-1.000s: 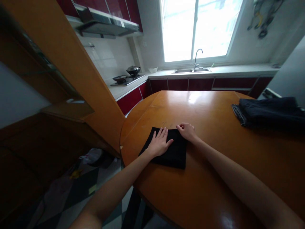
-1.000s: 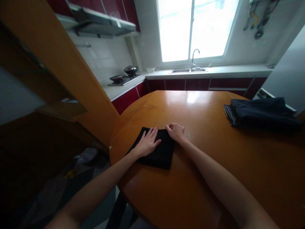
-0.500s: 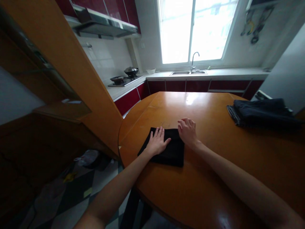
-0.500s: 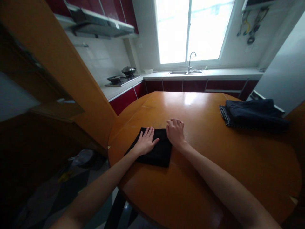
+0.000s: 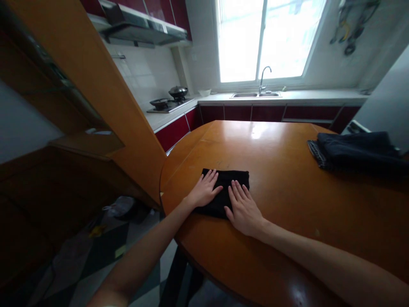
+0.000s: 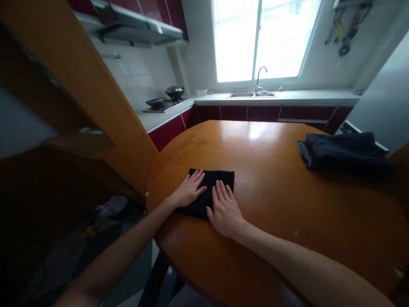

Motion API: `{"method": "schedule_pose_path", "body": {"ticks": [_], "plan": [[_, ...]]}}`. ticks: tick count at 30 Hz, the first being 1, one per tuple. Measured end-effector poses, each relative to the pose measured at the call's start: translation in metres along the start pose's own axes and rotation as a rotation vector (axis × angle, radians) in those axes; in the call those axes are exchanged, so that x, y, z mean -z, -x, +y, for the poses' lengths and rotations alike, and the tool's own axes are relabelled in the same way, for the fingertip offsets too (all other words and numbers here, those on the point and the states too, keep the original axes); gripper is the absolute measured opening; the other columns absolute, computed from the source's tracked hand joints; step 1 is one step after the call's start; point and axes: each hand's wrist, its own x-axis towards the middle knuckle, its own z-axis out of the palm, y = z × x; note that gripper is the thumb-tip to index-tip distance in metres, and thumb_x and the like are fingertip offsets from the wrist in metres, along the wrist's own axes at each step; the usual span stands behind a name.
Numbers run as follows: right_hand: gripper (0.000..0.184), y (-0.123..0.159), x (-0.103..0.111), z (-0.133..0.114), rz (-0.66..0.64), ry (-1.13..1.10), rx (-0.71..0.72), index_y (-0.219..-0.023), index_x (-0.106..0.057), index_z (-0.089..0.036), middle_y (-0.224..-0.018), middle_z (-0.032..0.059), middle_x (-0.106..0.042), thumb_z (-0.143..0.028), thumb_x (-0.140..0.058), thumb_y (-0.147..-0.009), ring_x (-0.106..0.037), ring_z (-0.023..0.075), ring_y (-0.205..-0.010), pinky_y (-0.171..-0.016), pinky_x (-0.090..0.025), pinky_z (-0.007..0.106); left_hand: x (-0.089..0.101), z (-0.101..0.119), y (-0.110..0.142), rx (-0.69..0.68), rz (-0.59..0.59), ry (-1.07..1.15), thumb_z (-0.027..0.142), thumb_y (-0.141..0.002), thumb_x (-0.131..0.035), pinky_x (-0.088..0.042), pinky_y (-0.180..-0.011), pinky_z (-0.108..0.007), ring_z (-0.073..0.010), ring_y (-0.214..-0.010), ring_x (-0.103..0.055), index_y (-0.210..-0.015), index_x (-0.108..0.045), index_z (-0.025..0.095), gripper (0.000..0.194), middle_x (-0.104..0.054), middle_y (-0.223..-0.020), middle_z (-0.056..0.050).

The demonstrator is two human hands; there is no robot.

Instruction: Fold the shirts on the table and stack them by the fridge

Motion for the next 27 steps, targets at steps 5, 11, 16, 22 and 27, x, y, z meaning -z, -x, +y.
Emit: {"method": "schedule_pose_path", "body": {"ticks": [5, 11, 16, 22, 27], "plan": [[0.078, -0.002, 0.001, -0.005, 0.0, -0.013, -0.014, -0.152, -0.037, 0.005, -0.164, 0.0247, -0.017, -0.044, -0.049, -0.093, -0.008, 0.0332, -0.154, -0.126, -0.011, 0.048, 0.014, 0.006, 0.028, -0.088, 0.137, -0.048, 0.042, -0.106, -0.031, -0.018, -0.124, -0.049, -0.024, -0.153, -0.022, -0.155, -0.037, 0.013, 0.057, -0.033, -0.163, -0.011], [0.079, 0.0, 0.002, -0.002, -0.01, -0.042, -0.021, -0.154, -0.032, 0.005, -0.164, 0.0237, -0.018, -0.042, -0.048, -0.092, -0.009, 0.032, -0.154, -0.126, -0.012, 0.048, 0.011, 0.048, 0.045, -0.257, 0.14, -0.173, 0.036, -0.105, -0.034, -0.017, -0.124, -0.047, -0.0243, -0.153, -0.023, -0.156, -0.035, 0.012, 0.057, -0.035, -0.162, -0.011], [0.069, -0.01, 0.008, -0.001, -0.02, -0.095, -0.053, -0.153, -0.035, 0.003, -0.163, 0.022, -0.022, -0.03, -0.041, -0.094, -0.013, 0.0302, -0.154, -0.125, -0.016, 0.049, -0.001, 0.047, 0.052, -0.221, 0.127, -0.201, 0.047, -0.102, -0.037, -0.017, -0.124, -0.049, -0.0262, -0.154, -0.02, -0.158, -0.029, 0.014, 0.066, -0.027, -0.165, -0.011], [0.063, -0.053, 0.004, 0.011, 0.029, -0.057, -0.13, -0.152, -0.037, 0.002, -0.163, 0.0228, -0.024, -0.03, -0.034, -0.098, -0.014, 0.0299, -0.155, -0.124, -0.008, 0.053, -0.002, 0.046, 0.052, -0.184, 0.116, -0.202, 0.047, -0.101, -0.037, -0.016, -0.124, -0.05, -0.0269, -0.154, -0.018, -0.159, -0.029, 0.014, 0.067, -0.026, -0.165, -0.012], [0.067, -0.067, -0.007, 0.048, -0.017, -0.075, -0.28, -0.153, -0.037, -0.001, -0.163, 0.0205, -0.026, -0.043, -0.035, -0.101, -0.016, 0.0298, -0.154, -0.123, -0.011, 0.053, -0.004, 0.048, 0.052, -0.154, 0.085, -0.203, 0.049, -0.102, -0.035, -0.016, -0.124, -0.049, -0.0268, -0.155, -0.017, -0.16, -0.027, 0.013, 0.069, -0.021, -0.166, -0.012]]}}
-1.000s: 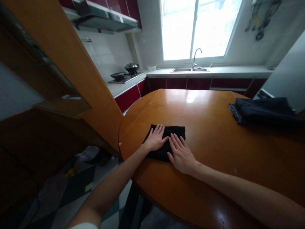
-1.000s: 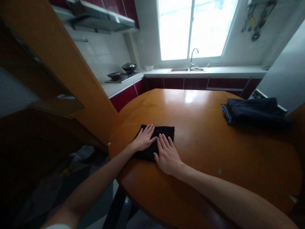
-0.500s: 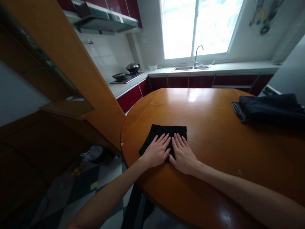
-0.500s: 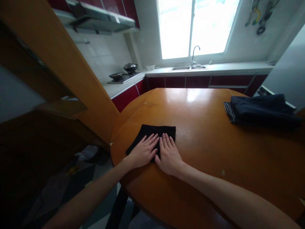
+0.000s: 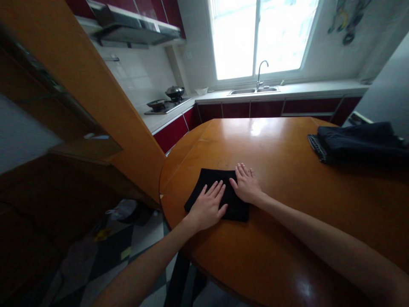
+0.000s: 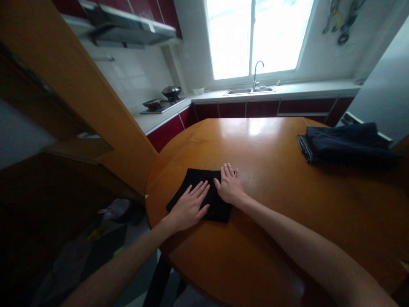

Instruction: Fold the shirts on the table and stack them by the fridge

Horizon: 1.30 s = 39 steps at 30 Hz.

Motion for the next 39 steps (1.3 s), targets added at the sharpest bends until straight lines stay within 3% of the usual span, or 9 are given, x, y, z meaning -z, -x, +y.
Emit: {"method": "schedule_pose_path", "body": {"ticks": [6, 10, 13, 15, 18, 24, 27, 32, 39], "plan": [[0.068, -0.017, 0.006, 0.042, -0.107, -0.118, -0.169, -0.153, -0.033, 0.003, -0.161, 0.0228, -0.03, -0.043, -0.025, -0.104, -0.021, 0.0291, -0.153, -0.124, -0.013, 0.047, 0.009, -0.007, -0.003, 0.024, -0.112, 0.077, 0.054, -0.102, -0.034, -0.009, -0.124, -0.052, -0.028, -0.156, -0.008, -0.161, -0.021, 0.011, 0.074, -0.011, -0.167, -0.014], [0.063, -0.023, 0.022, 0.052, 0.042, -0.195, -0.223, -0.152, -0.037, 0.001, -0.159, 0.0229, -0.035, -0.036, -0.019, -0.104, -0.028, 0.0282, -0.151, -0.122, -0.023, 0.046, 0.032, -0.024, -0.025, -0.05, -0.271, 0.236, 0.062, -0.099, -0.037, -0.015, -0.123, -0.051, -0.0294, -0.156, -0.003, -0.162, -0.011, 0.012, 0.085, -0.004, -0.167, -0.015], [0.06, -0.015, 0.027, 0.037, 0.163, -0.16, -0.107, -0.153, -0.036, -0.003, -0.16, 0.0194, -0.035, -0.03, -0.023, -0.101, -0.026, 0.0265, -0.151, -0.122, -0.022, 0.047, 0.036, -0.026, -0.051, -0.065, -0.149, 0.243, 0.046, -0.105, -0.029, -0.013, -0.124, -0.048, -0.0243, -0.156, -0.006, -0.162, -0.015, 0.017, 0.066, -0.009, -0.168, -0.011], [0.059, -0.004, 0.023, 0.019, 0.136, -0.114, 0.0, -0.154, -0.036, -0.004, -0.162, 0.0171, -0.032, -0.026, -0.028, -0.099, -0.024, 0.0256, -0.152, -0.123, -0.02, 0.047, 0.026, -0.023, -0.066, -0.078, -0.084, 0.204, 0.038, -0.106, -0.025, -0.012, -0.124, -0.048, -0.0226, -0.156, -0.009, -0.162, -0.018, 0.018, 0.059, -0.015, -0.168, -0.009], [0.059, 0.011, 0.011, -0.002, 0.052, -0.054, 0.078, -0.153, -0.039, -0.006, -0.162, 0.0169, -0.032, -0.027, -0.035, -0.098, -0.022, 0.0264, -0.153, -0.123, -0.018, 0.05, 0.005, -0.026, -0.074, -0.074, -0.084, 0.167, 0.045, -0.106, -0.025, -0.012, -0.124, -0.048, -0.0226, -0.156, -0.011, -0.162, -0.017, 0.018, 0.062, -0.018, -0.167, -0.01], [0.061, 0.016, 0.002, -0.006, 0.047, -0.037, 0.027, -0.152, -0.04, -0.005, -0.163, 0.0174, -0.03, -0.033, -0.039, -0.098, -0.02, 0.0283, -0.153, -0.123, -0.017, 0.05, -0.014, -0.077, -0.062, 0.114, -0.14, 0.2, 0.057, -0.104, -0.024, -0.011, -0.123, -0.051, -0.0242, -0.156, -0.007, -0.162, -0.016, 0.019, 0.07, -0.013, -0.168, -0.011], [0.062, 0.015, 0.007, -0.006, 0.047, -0.072, 0.016, -0.152, -0.04, -0.004, -0.163, 0.0177, -0.03, -0.034, -0.039, -0.098, -0.02, 0.0282, -0.153, -0.124, -0.016, 0.049, -0.022, -0.099, -0.058, 0.221, -0.071, 0.256, 0.054, -0.104, -0.023, -0.013, -0.123, -0.05, -0.0242, -0.155, -0.012, -0.161, -0.02, 0.017, 0.068, -0.018, -0.167, -0.011], [0.059, 0.014, 0.009, -0.006, 0.057, -0.2, -0.013, -0.152, -0.041, -0.008, -0.164, 0.0142, -0.029, -0.037, -0.039, -0.101, -0.019, 0.0251, -0.154, -0.124, -0.017, 0.046, -0.038, -0.123, -0.058, 0.356, 0.114, 0.401, 0.054, -0.099, -0.027, -0.019, -0.123, -0.049, -0.0268, -0.151, -0.029, -0.153, -0.04, 0.011, 0.069, -0.037, -0.16, -0.015], [0.059, 0.004, 0.014, 0.018, 0.15, -0.312, -0.199, -0.15, -0.044, -0.005, -0.159, 0.0159, -0.038, -0.039, -0.031, -0.104, -0.032, 0.0211, -0.149, -0.121, -0.028, 0.035, -0.02, -0.136, -0.054, 0.535, 0.245, 0.719, 0.053, -0.092, -0.044, -0.033, -0.119, -0.049, -0.0315, -0.139, -0.049, -0.141, -0.054, 0.016, 0.062, -0.057, -0.145, -0.015]]}}
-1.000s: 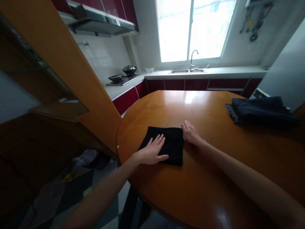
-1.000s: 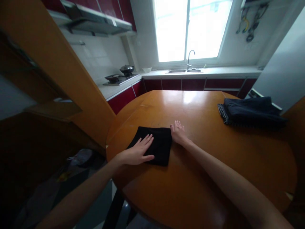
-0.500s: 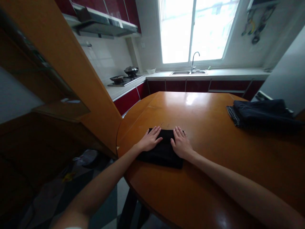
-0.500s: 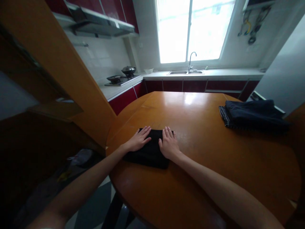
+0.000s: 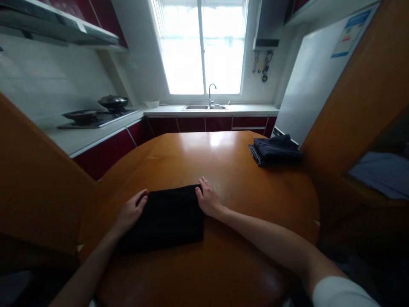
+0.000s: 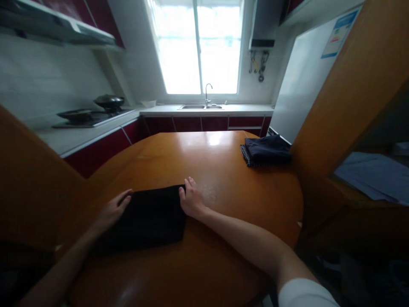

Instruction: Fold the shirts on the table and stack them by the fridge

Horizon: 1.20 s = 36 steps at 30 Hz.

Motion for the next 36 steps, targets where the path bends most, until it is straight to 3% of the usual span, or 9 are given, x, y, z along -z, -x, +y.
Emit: {"method": "schedule_pose_path", "body": {"ticks": [4, 8, 11, 14, 19, 26, 30, 33, 36], "plan": [[0.053, 0.004, 0.013, 0.009, 0.063, -0.083, -0.009, -0.144, -0.052, -0.007, -0.151, 0.0169, -0.05, -0.028, -0.042, -0.097, -0.042, 0.0226, -0.143, -0.119, -0.032, 0.036, 0.014, 0.001, 0.014, 0.168, 0.03, 0.351, 0.041, -0.092, -0.054, -0.037, -0.118, -0.042, -0.0277, -0.142, -0.045, -0.156, -0.032, 0.018, 0.071, -0.048, -0.153, -0.015], [0.055, 0.022, 0.029, 0.007, 0.029, -0.254, -0.049, -0.139, -0.057, -0.011, -0.139, 0.0177, -0.059, -0.02, -0.051, -0.084, -0.058, 0.0265, -0.125, -0.107, -0.047, 0.042, 0.04, 0.007, 0.04, 0.338, -0.119, 0.65, 0.036, -0.09, -0.064, -0.049, -0.108, -0.04, -0.0274, -0.132, -0.056, -0.157, -0.027, 0.025, 0.077, -0.049, -0.152, -0.014], [0.047, 0.036, 0.044, 0.001, -0.167, -0.49, -0.265, -0.13, -0.06, -0.012, -0.123, 0.0174, -0.067, -0.018, -0.051, -0.085, -0.069, 0.0228, -0.095, -0.081, -0.06, 0.038, 0.06, 0.024, 0.06, 0.432, -0.267, 0.757, 0.033, -0.087, -0.071, -0.058, -0.095, -0.038, -0.027, -0.119, -0.066, -0.153, -0.035, 0.026, 0.075, -0.056, -0.144, -0.015], [0.026, 0.048, 0.058, -0.007, -0.443, -0.718, -0.445, -0.11, -0.065, -0.016, -0.099, 0.0109, -0.072, -0.021, -0.056, -0.087, -0.069, 0.0173, -0.078, -0.064, -0.06, 0.029, 0.071, 0.039, 0.069, 0.494, -0.366, 0.82, 0.033, -0.085, -0.075, -0.06, -0.087, -0.038, -0.0267, -0.109, -0.07, -0.147, -0.04, 0.023, 0.072, -0.06, -0.137, -0.016], [0.01, 0.053, 0.073, -0.016, -0.611, -0.931, -0.6, -0.093, -0.061, -0.016, -0.09, 0.0077, -0.069, -0.023, -0.065, -0.087, -0.068, 0.0134, -0.07, -0.062, -0.06, 0.025, 0.071, 0.035, 0.062, 0.494, -0.511, 0.803, 0.034, -0.078, -0.083, -0.058, -0.079, -0.035, -0.0218, -0.092, -0.073, -0.139, -0.046, 0.021, 0.073, -0.065, -0.126, -0.014], [0.03, 0.024, 0.063, -0.002, -0.653, -0.921, -0.783, -0.098, -0.054, -0.018, -0.082, 0.0045, -0.067, -0.031, -0.077, -0.084, -0.068, 0.0132, -0.065, -0.056, -0.058, 0.022, 0.059, 0.021, 0.039, 0.434, -0.618, 0.712, 0.034, -0.075, -0.087, -0.056, -0.079, -0.029, -0.0206, -0.095, -0.071, -0.146, -0.045, 0.026, 0.083, -0.068, -0.122, -0.01], [0.025, 0.019, 0.051, -0.007, -0.595, -0.815, -0.727, -0.096, -0.055, -0.017, -0.078, 0.0043, -0.066, -0.029, -0.074, -0.086, -0.066, 0.0121, -0.062, -0.052, -0.055, 0.02, 0.046, 0.017, 0.039, 0.297, -0.561, 0.648, 0.035, -0.075, -0.086, -0.054, -0.092, -0.034, -0.0259, -0.113, -0.067, -0.15, -0.044, 0.028, 0.087, -0.063, -0.135, -0.012], [0.016, 0.021, 0.047, -0.018, -0.603, -0.768, -0.676, -0.094, -0.059, -0.016, -0.081, 0.0045, -0.067, -0.024, -0.071, -0.087, -0.065, 0.0115, -0.065, -0.057, -0.057, 0.021, 0.042, 0.016, 0.044, 0.192, -0.551, 0.609, 0.035, -0.075, -0.085, -0.048, -0.105, -0.037, -0.0292, -0.127, -0.059, -0.144, -0.054, 0.026, 0.076, -0.056, -0.146, -0.012], [0.014, 0.023, 0.044, -0.024, -0.619, -0.839, -0.661, -0.097, -0.06, -0.017, -0.081, 0.0037, -0.067, -0.021, -0.069, -0.087, -0.065, 0.012, -0.065, -0.06, -0.058, 0.023, 0.042, 0.018, 0.048, 0.203, -0.562, 0.637, 0.034, -0.073, -0.087, -0.048, -0.107, -0.042, -0.0311, -0.127, -0.06, -0.143, -0.056, 0.025, 0.076, -0.058, -0.144, -0.013]]}}
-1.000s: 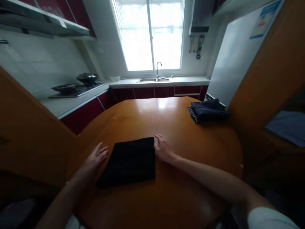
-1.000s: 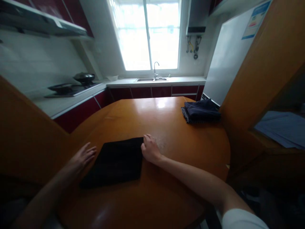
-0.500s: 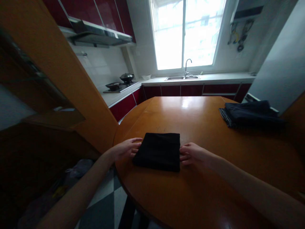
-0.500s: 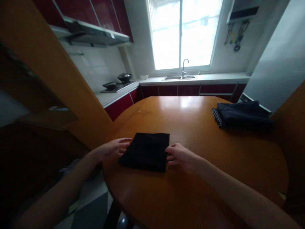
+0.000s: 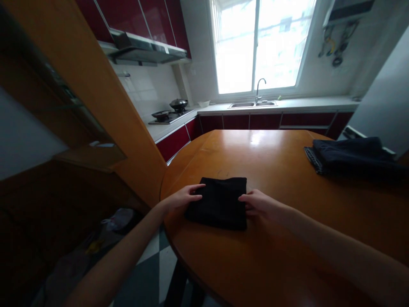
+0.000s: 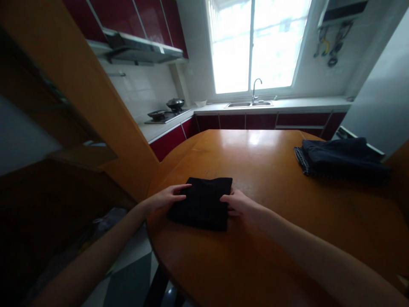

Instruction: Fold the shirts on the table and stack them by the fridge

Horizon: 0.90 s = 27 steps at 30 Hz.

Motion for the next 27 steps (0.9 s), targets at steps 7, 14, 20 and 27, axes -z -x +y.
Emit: {"method": "schedule_pose_path", "body": {"ticks": [7, 14, 20, 27], "plan": [[0.022, -0.008, 0.0, 0.008, 0.032, -0.135, -0.029, -0.108, -0.056, -0.019, -0.1, 0.0087, -0.071, -0.029, -0.065, -0.091, -0.07, 0.0145, -0.067, -0.058, -0.058, 0.027, -0.011, 0.0, 0.007, 0.023, -0.012, 0.238, 0.024, -0.071, -0.089, -0.054, -0.101, -0.04, -0.0305, -0.124, -0.063, -0.148, -0.05, 0.028, 0.087, -0.053, -0.149, -0.013], [0.018, -0.009, 0.022, 0.009, 0.128, -0.105, 0.078, -0.103, -0.057, -0.019, -0.082, 0.0016, -0.067, -0.018, -0.063, -0.085, -0.063, 0.012, -0.057, -0.048, -0.054, 0.024, -0.043, 0.014, 0.002, -0.059, 0.021, 0.321, 0.018, -0.07, -0.09, -0.055, -0.099, -0.033, -0.0282, -0.124, -0.063, -0.155, -0.039, 0.027, 0.1, -0.053, -0.15, -0.013], [0.023, 0.017, 0.102, -0.005, 0.165, -0.193, 0.187, -0.102, -0.061, -0.018, -0.087, 0.0026, -0.07, -0.019, -0.067, -0.08, -0.066, 0.0125, -0.063, -0.05, -0.051, 0.021, -0.099, 0.051, -0.042, -0.159, 0.009, 0.354, 0.019, -0.067, -0.092, -0.051, -0.107, -0.038, -0.0303, -0.13, -0.058, -0.157, -0.034, 0.027, 0.108, -0.055, -0.148, -0.012], [0.012, 0.078, 0.223, -0.045, 0.435, -0.156, 0.324, -0.087, -0.063, -0.018, -0.076, 0.0002, -0.067, -0.016, -0.07, -0.077, -0.061, 0.0106, -0.059, -0.05, -0.049, 0.019, -0.194, 0.121, -0.136, -0.271, -0.132, 0.29, 0.015, -0.07, -0.088, -0.057, -0.098, -0.033, -0.0282, -0.123, -0.063, -0.156, -0.037, 0.027, 0.101, -0.059, -0.144, -0.011]]}}
